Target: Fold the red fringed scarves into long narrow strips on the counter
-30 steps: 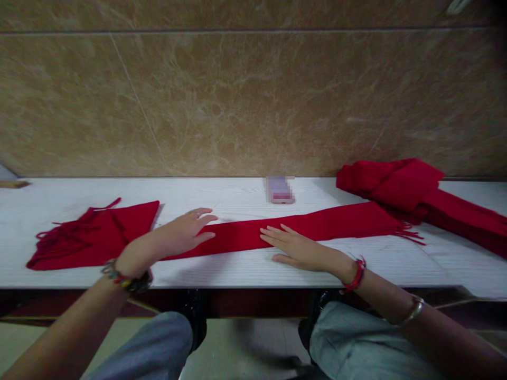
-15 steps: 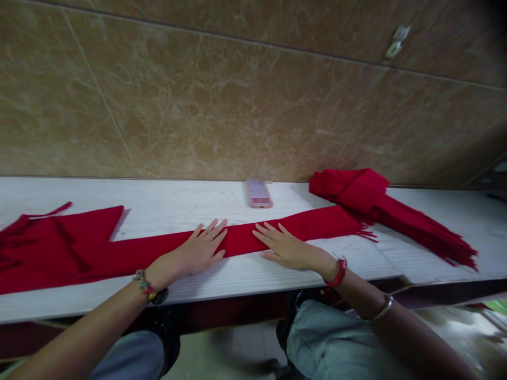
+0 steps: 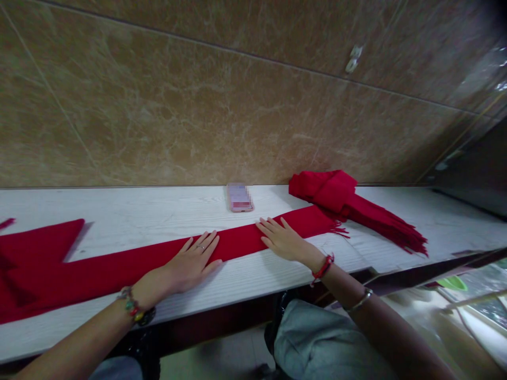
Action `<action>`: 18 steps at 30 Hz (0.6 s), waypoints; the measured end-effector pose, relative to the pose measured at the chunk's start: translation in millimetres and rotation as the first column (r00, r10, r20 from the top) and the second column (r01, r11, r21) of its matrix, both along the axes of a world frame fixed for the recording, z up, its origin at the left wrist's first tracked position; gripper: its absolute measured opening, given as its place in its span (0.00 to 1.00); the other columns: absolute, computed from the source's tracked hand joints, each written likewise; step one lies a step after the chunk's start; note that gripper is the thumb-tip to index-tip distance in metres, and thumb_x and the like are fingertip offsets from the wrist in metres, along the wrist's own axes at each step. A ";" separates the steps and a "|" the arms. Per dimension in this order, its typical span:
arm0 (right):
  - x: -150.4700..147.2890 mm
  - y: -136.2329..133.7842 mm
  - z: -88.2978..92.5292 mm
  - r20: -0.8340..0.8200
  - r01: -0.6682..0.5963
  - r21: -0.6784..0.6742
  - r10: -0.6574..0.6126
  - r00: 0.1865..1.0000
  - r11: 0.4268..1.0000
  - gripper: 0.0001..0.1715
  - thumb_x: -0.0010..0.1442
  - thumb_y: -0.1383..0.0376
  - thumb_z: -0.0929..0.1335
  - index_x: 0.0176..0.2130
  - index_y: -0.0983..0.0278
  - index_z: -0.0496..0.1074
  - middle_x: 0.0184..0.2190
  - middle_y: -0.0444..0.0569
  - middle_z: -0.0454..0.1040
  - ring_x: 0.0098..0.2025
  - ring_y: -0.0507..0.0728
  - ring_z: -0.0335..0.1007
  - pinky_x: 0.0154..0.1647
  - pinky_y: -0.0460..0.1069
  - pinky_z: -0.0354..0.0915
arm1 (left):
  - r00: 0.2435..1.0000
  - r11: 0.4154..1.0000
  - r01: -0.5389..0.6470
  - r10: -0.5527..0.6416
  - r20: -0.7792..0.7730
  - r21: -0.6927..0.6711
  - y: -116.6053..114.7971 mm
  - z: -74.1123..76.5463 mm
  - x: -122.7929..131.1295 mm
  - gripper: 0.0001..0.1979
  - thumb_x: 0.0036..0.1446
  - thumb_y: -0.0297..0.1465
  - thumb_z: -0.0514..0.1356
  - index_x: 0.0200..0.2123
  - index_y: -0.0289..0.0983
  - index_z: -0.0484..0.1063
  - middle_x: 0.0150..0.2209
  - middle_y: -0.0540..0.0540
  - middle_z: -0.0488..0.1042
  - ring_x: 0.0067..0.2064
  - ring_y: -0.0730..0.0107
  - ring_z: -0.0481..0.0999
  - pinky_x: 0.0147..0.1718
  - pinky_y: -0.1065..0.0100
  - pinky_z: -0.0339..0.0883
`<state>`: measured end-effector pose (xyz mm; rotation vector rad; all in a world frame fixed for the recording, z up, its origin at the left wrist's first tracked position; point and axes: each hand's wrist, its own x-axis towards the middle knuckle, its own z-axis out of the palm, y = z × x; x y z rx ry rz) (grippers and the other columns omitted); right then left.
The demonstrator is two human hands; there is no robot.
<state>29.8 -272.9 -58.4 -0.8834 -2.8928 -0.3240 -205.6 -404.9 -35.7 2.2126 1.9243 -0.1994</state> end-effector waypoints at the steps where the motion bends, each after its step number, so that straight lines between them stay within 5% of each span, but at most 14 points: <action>1: 11.7 6.4 0.6 0.013 0.042 0.031 -0.043 0.999 0.999 0.26 0.62 0.62 0.53 0.59 0.67 0.54 0.59 0.55 0.53 0.60 0.64 0.47 0.56 0.65 0.46 | 1.000 1.000 -0.006 0.006 -0.007 -0.011 0.1 1.5 0.6 0.33 0.60 0.45 0.37 0.62 0.29 0.39 0.63 0.40 0.36 0.63 0.60 0.35 0.58 0.55 0.36; 10: 85.1 40.4 11.2 0.000 0.304 0.166 -0.308 0.951 0.938 0.26 0.62 0.65 0.53 0.57 0.70 0.55 0.59 0.60 0.53 0.60 0.64 0.47 0.54 0.65 0.49 | 0.999 0.994 -0.030 0.027 -0.031 -0.101 3.3 11.3 1.7 0.32 0.60 0.44 0.37 0.62 0.31 0.38 0.63 0.42 0.35 0.63 0.62 0.36 0.59 0.58 0.37; 13: 65.7 31.4 20.7 -0.069 0.222 0.127 -0.215 0.974 0.967 0.28 0.63 0.62 0.52 0.58 0.72 0.53 0.60 0.61 0.50 0.61 0.65 0.43 0.55 0.65 0.47 | 0.998 0.996 -0.045 0.041 -0.046 -0.076 8.2 10.4 0.6 0.32 0.60 0.44 0.37 0.62 0.32 0.40 0.63 0.42 0.36 0.63 0.62 0.36 0.58 0.57 0.37; 18: -9.0 -7.9 25.3 -0.123 -0.143 -0.044 0.137 0.983 0.989 0.30 0.63 0.57 0.51 0.60 0.70 0.50 0.61 0.58 0.49 0.62 0.62 0.40 0.57 0.63 0.47 | 0.997 0.995 -0.034 0.040 -0.061 0.093 16.3 -1.0 -8.4 0.33 0.59 0.46 0.39 0.62 0.33 0.42 0.63 0.39 0.38 0.63 0.56 0.39 0.56 0.51 0.40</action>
